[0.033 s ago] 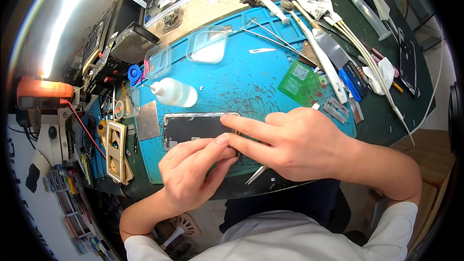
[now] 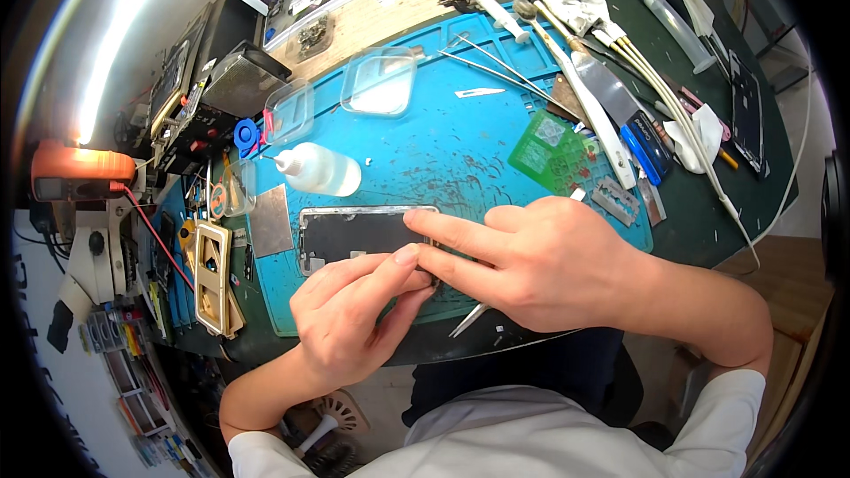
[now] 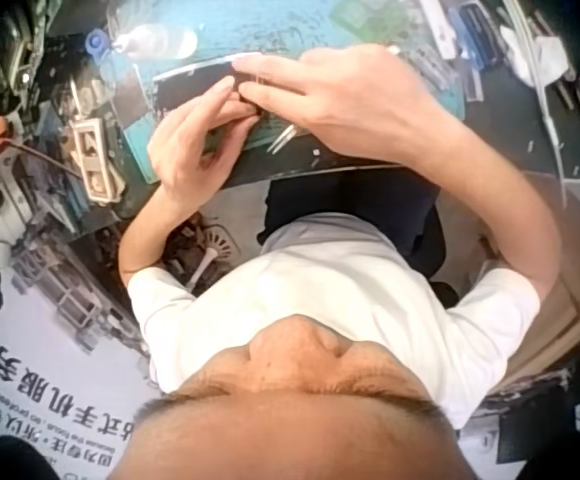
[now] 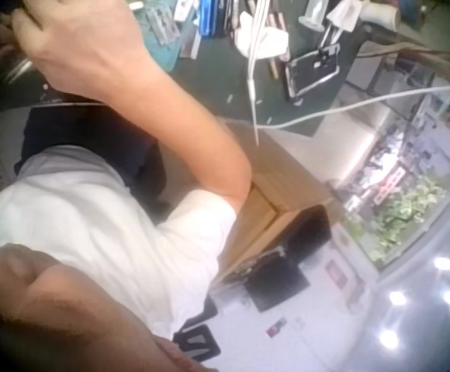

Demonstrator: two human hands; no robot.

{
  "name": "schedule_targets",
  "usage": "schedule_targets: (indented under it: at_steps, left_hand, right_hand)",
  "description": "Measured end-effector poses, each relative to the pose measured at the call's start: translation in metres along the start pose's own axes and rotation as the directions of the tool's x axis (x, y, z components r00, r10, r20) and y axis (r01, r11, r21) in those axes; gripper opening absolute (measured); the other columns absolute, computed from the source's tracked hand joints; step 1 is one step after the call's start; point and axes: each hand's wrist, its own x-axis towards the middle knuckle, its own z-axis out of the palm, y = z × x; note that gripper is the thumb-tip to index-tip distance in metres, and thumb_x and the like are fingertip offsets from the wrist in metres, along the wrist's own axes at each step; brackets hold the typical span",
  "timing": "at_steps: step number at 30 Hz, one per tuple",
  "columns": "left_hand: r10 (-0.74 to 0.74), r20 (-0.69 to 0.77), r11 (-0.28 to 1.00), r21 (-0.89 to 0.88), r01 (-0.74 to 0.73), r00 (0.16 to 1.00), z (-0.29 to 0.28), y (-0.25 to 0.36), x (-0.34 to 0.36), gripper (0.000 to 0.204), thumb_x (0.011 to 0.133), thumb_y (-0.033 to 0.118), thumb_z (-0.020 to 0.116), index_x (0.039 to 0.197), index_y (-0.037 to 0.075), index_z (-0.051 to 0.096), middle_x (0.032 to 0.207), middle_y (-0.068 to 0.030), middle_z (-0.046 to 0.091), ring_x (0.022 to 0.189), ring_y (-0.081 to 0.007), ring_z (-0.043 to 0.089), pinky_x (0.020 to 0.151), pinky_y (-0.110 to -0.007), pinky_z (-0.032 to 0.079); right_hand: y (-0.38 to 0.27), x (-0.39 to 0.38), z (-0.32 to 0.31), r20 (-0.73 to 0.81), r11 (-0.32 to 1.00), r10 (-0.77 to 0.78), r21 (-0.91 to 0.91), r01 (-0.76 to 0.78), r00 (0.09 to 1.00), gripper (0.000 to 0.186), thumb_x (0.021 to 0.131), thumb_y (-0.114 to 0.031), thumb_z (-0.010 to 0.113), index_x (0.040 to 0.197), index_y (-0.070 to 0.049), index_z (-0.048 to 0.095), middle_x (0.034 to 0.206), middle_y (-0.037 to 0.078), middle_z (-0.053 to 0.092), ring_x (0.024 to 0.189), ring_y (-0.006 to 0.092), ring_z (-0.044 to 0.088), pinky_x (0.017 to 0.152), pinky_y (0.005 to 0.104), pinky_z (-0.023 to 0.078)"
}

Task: The person repairs a smartphone by applying adhesive to the frame and reattaching the screen assembly. They use a metal spatula to spread the adhesive and tweezers to handle small internal components. The person tests the device by powering it on and interacting with the touchscreen before disassembling it again to continue the repair process.

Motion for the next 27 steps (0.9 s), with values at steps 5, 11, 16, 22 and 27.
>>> schedule_targets:
  at_steps: [5,11,16,22,27]
  left_hand:
    - [-0.019,0.029,1.0,-0.02,0.019,0.999,-0.0007,-0.0007,0.0012,0.064,0.072,-0.007,0.086,0.132,-0.004,0.065,0.09,-0.0053,0.079,0.085,-0.0228,0.073,0.071,-0.031,0.054]
    - [0.004,0.019,1.0,-0.017,-0.004,1.0,0.0008,-0.0038,-0.0031,0.07,0.072,-0.008,0.085,0.138,-0.004,0.059,0.089,-0.0057,0.079,0.088,-0.0233,0.072,0.071,-0.032,0.055]
    - [0.024,0.031,1.0,-0.016,-0.023,0.999,0.0005,-0.0052,-0.0028,0.07,0.073,-0.008,0.084,0.138,-0.004,0.058,0.09,-0.0066,0.079,0.088,-0.0235,0.071,0.071,-0.032,0.057]
    - [0.089,0.023,0.996,0.014,-0.089,0.996,0.0014,-0.0054,-0.0036,0.068,0.075,-0.008,0.084,0.137,-0.005,0.058,0.091,-0.0088,0.077,0.085,-0.0242,0.072,0.069,-0.033,0.06]
    - [0.158,0.025,0.984,0.083,-0.159,0.987,0.0019,-0.0038,-0.0027,0.064,0.078,-0.005,0.084,0.136,-0.005,0.057,0.091,-0.0097,0.077,0.084,-0.0258,0.074,0.067,-0.033,0.061]
  right_hand:
    - [0.0004,-0.0017,0.0015,-0.013,1.0,-0.007,-0.021,0.007,1.0,0.034,0.086,-0.018,0.065,0.115,-0.002,0.072,0.128,0.014,0.072,0.069,0.0162,0.066,0.056,0.0296,0.054]
    - [0.0011,-0.0024,0.0014,-0.019,1.0,-0.014,0.0,0.014,1.0,0.032,0.087,-0.017,0.066,0.113,-0.001,0.073,0.127,0.016,0.072,0.07,0.0168,0.067,0.055,0.0298,0.055]
    - [0.0017,-0.0054,0.0048,-0.007,1.0,0.014,-0.018,-0.014,1.0,0.04,0.086,-0.018,0.066,0.124,-0.007,0.073,0.142,0.009,0.065,0.067,0.0114,0.061,0.052,0.0272,0.05]
    - [0.002,-0.0038,0.0004,-0.005,1.0,-0.019,0.01,0.019,1.0,0.034,0.087,-0.018,0.066,0.114,0.001,0.074,0.126,0.018,0.072,0.074,0.0163,0.068,0.057,0.0297,0.056]
    - [0.0018,-0.0039,0.0001,-0.009,1.0,-0.025,-0.003,0.025,1.0,0.034,0.087,-0.018,0.067,0.113,0.001,0.074,0.126,0.018,0.072,0.073,0.0156,0.067,0.056,0.029,0.055]
